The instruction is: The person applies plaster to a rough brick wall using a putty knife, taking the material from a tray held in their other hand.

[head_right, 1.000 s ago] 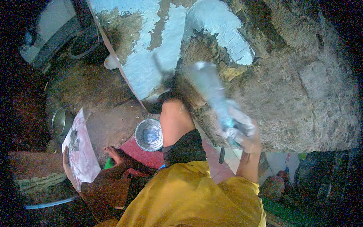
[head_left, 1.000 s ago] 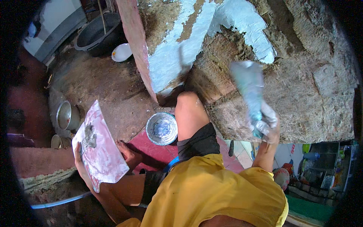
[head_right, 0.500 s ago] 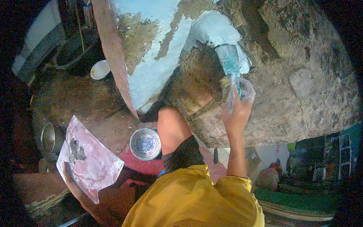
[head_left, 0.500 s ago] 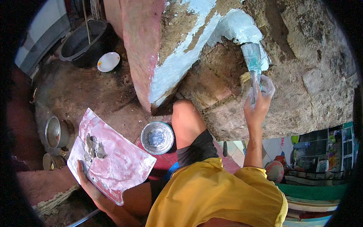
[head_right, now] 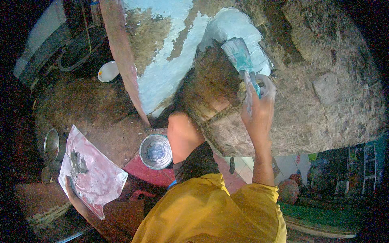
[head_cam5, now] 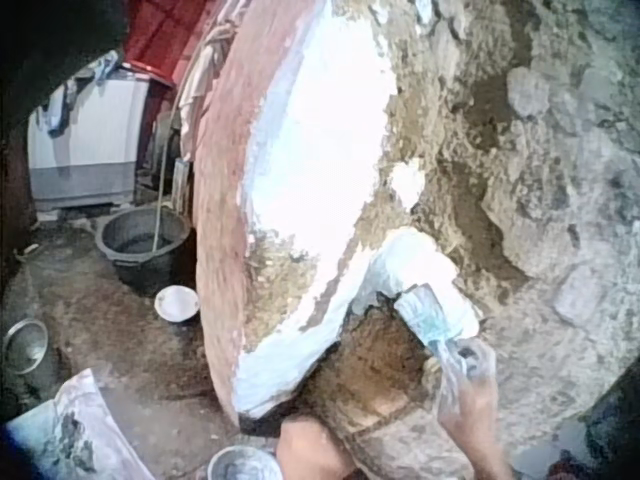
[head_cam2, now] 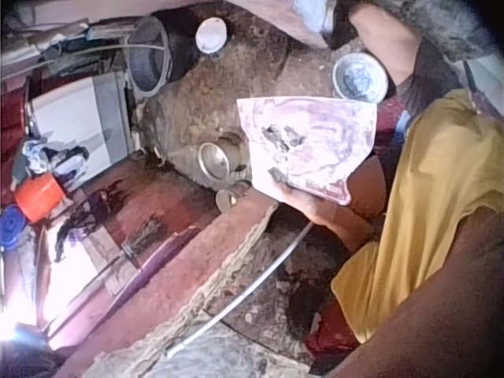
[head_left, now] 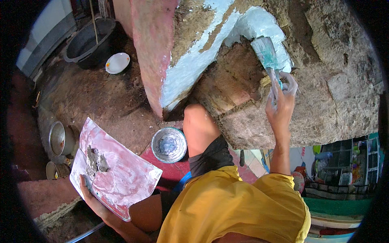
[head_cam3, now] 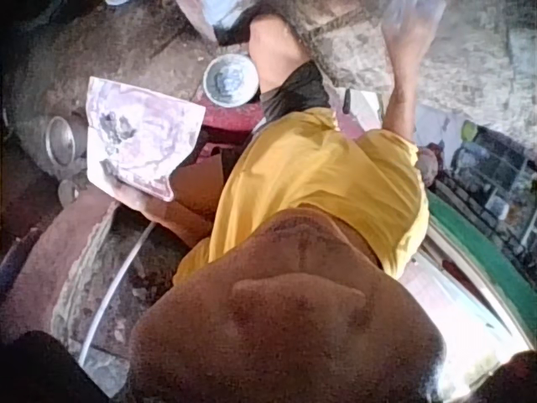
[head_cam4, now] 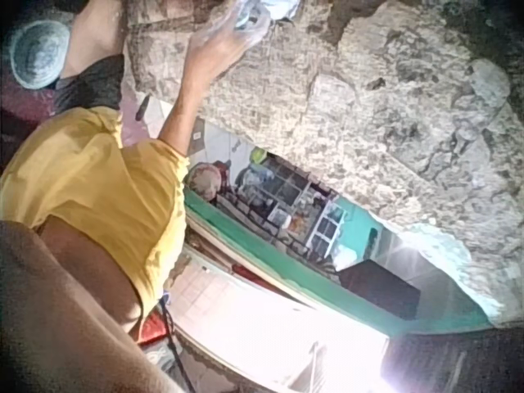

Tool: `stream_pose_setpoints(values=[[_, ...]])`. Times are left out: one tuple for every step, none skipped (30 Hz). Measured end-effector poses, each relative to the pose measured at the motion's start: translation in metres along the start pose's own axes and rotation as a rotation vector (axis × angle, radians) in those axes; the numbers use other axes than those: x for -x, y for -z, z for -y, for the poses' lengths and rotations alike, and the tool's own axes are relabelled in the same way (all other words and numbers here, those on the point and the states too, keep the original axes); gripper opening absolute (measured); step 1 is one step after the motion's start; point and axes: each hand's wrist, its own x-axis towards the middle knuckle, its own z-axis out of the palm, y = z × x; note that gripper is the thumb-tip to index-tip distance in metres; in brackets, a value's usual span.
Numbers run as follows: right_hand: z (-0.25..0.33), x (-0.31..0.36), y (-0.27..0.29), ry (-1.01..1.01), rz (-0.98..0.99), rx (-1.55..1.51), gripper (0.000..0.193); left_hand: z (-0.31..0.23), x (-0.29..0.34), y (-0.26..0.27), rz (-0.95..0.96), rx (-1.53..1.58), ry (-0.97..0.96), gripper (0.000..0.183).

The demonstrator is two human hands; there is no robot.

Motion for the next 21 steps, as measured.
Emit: stream_pose_setpoints(values=[[0.000,-0.001,0.001,0.002,0.002,0.013,0.060,0.001,0.000,0.001,0.009,-0.028,-0.031,0.038],[-0.001,-0.001,0.002,0.003,0.004,0.026,0.058,0.003,0.001,0.004,0.019,-0.056,-0.062,0.038],[-0.001,-0.001,0.003,0.003,0.006,0.039,0.056,0.003,0.001,0.006,0.028,-0.084,-0.094,0.038],[-0.001,-0.001,0.004,-0.013,0.011,0.015,0.058,0.003,0.000,0.006,0.014,-0.054,-0.065,0.038],[-0.001,-0.002,0.005,-0.029,0.015,-0.009,0.060,0.002,-0.001,0.005,0.000,-0.024,-0.035,0.038],[0.000,-0.002,0.006,-0.046,0.019,-0.033,0.062,0.002,-0.003,0.006,-0.009,-0.021,-0.037,0.038],[0.000,-0.003,0.008,-0.025,0.011,0.000,0.062,0.002,-0.004,0.006,-0.018,-0.018,-0.038,0.038],[-0.001,-0.005,0.010,-0.005,0.004,0.032,0.061,0.003,-0.006,0.009,-0.021,-0.042,-0.070,0.038],[-0.002,-0.005,0.012,0.016,-0.004,0.064,0.060,0.005,-0.007,0.012,-0.024,-0.065,-0.102,0.038],[-0.004,-0.004,0.013,0.002,0.000,0.066,0.060,0.007,-0.007,0.013,-0.004,-0.118,-0.141,0.038],[-0.007,-0.002,0.015,-0.013,0.004,0.068,0.059,0.008,-0.007,0.016,0.016,-0.171,-0.180,0.038],[-0.008,-0.001,0.016,-0.027,0.008,0.070,0.059,0.009,-0.007,0.016,0.035,-0.224,-0.218,0.038],[-0.008,0.001,0.019,-0.033,0.002,0.060,0.059,0.009,-0.007,0.016,0.020,-0.207,-0.203,0.038],[-0.007,0.000,0.022,-0.038,-0.004,0.049,0.060,0.008,-0.005,0.014,0.005,-0.191,-0.187,0.038],[-0.006,-0.001,0.025,-0.044,-0.009,0.037,0.060,0.008,-0.005,0.013,-0.010,-0.175,-0.171,0.039],[-0.005,-0.003,0.028,-0.020,-0.004,0.052,0.058,0.009,-0.006,0.016,0.023,-0.182,-0.189,0.039],[-0.004,-0.007,0.030,0.003,0.001,0.067,0.057,0.011,-0.010,0.022,0.057,-0.190,-0.206,0.039],[-0.003,-0.010,0.032,0.027,0.007,0.081,0.056,0.011,-0.011,0.026,0.090,-0.197,-0.224,0.039],[-0.002,-0.013,0.033,0.041,0.019,0.094,0.056,0.010,-0.010,0.023,0.072,-0.137,-0.168,0.040],[-0.002,-0.016,0.033,0.054,0.030,0.106,0.056,0.007,-0.007,0.017,0.053,-0.077,-0.113,0.040],[-0.002,-0.018,0.033,0.068,0.042,0.118,0.056,0.006,-0.004,0.013,0.035,-0.016,-0.058,0.041]])
